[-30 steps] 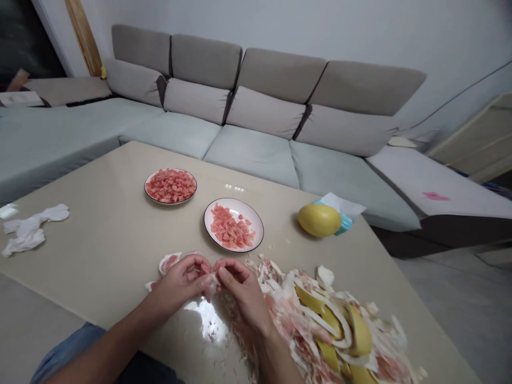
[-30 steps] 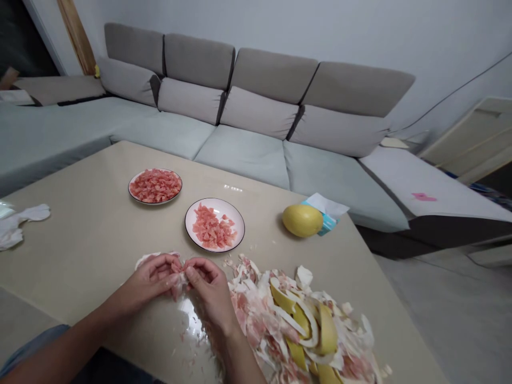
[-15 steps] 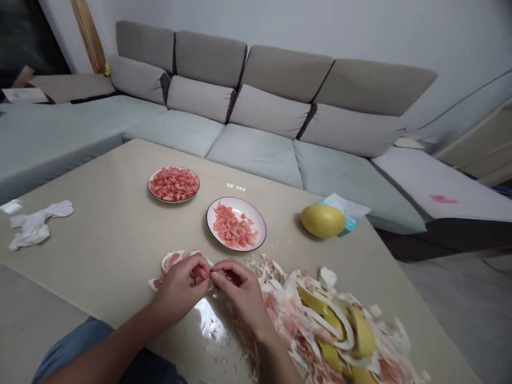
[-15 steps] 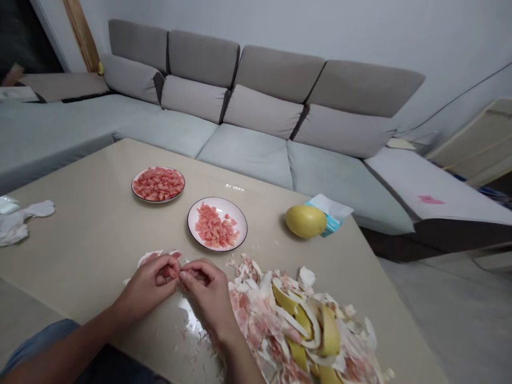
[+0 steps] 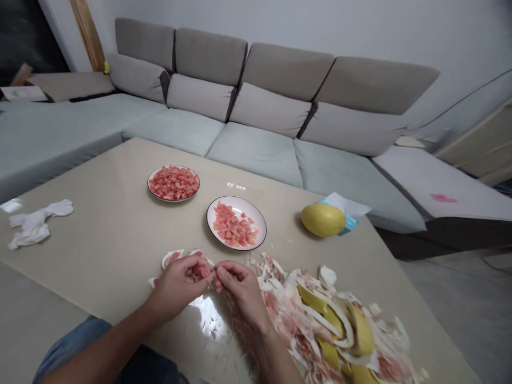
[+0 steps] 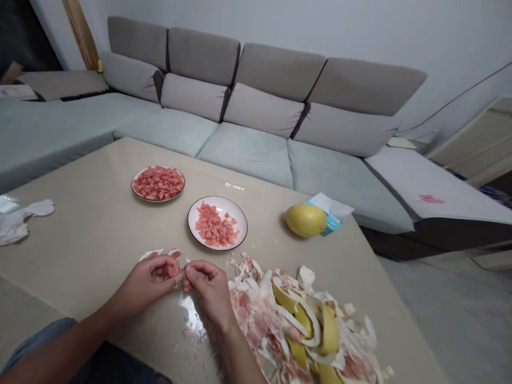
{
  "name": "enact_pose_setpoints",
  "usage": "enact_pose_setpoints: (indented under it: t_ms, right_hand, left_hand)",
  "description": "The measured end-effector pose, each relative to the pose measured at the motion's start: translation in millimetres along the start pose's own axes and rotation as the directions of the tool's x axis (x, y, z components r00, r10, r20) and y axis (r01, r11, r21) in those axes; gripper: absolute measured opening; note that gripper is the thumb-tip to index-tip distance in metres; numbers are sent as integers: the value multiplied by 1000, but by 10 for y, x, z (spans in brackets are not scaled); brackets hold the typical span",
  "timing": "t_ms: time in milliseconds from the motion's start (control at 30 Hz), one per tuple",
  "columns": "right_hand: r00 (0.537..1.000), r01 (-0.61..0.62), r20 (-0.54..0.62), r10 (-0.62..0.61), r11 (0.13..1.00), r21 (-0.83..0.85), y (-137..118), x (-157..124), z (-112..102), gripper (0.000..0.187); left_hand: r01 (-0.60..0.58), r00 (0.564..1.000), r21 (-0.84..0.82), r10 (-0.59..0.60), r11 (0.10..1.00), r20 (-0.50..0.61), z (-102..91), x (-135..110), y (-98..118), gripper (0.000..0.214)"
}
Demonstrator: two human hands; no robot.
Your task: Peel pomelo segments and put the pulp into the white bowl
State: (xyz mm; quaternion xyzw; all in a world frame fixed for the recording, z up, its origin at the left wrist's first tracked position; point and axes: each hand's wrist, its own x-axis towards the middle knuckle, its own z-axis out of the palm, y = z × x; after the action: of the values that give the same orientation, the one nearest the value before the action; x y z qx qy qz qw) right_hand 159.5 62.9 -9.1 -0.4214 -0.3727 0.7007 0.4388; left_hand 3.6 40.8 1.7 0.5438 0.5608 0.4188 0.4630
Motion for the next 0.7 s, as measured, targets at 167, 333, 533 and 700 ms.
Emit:
enact_pose_setpoints:
  t_ms: [167,333,533,700]
  right_hand:
    - [999,43,-32,-43,999,-4,16,2,13,34]
    - [999,53,-2,-53,998,-39,-12,-15,14,35]
    - [999,39,8,-38,997,-71,-44,-52,30,33]
    - [999,28,22,-27,998,-51,-72,-32,23,34]
  left_hand:
    - [93,993,-100,-85,991,81,-20,18,73,17]
    - [269,953,-330,-200,905,227,-67,16,126,22]
    - [378,909,-435,-236,818,345,-157,-14,119,21]
    - [386,911,-470,-249,794,329,-142,-22,140,22]
